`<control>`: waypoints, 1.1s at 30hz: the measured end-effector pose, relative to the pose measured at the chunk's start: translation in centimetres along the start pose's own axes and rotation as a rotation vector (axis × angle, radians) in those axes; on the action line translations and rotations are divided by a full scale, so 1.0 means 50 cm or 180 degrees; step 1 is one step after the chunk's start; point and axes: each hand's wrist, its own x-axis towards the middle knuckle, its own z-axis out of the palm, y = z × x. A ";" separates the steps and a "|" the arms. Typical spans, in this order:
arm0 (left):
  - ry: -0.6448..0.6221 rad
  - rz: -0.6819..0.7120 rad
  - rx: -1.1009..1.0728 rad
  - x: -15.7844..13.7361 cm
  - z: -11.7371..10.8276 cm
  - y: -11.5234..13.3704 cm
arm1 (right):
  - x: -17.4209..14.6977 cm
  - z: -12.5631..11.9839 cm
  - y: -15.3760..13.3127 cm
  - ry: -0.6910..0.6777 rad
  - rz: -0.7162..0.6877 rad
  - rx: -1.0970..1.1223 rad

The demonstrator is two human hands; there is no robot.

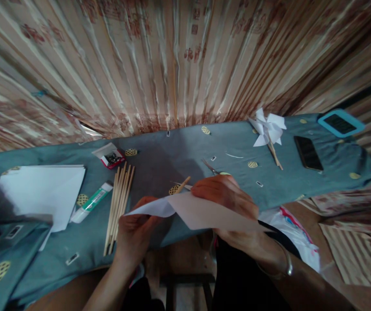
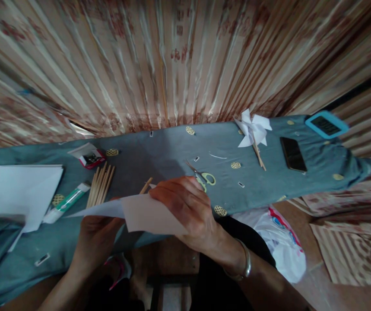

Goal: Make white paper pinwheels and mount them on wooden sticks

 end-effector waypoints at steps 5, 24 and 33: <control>-0.0015 0.0173 -0.0159 -0.001 -0.001 0.004 | 0.000 0.003 0.000 0.0064 0.0024 0.0099; 0.0163 0.0356 0.0005 0.003 0.011 0.035 | 0.002 0.006 -0.002 -0.0092 -0.0058 0.0060; 0.0147 0.0238 0.0341 0.003 0.005 0.038 | -0.009 0.013 0.005 0.0014 -0.0058 0.0142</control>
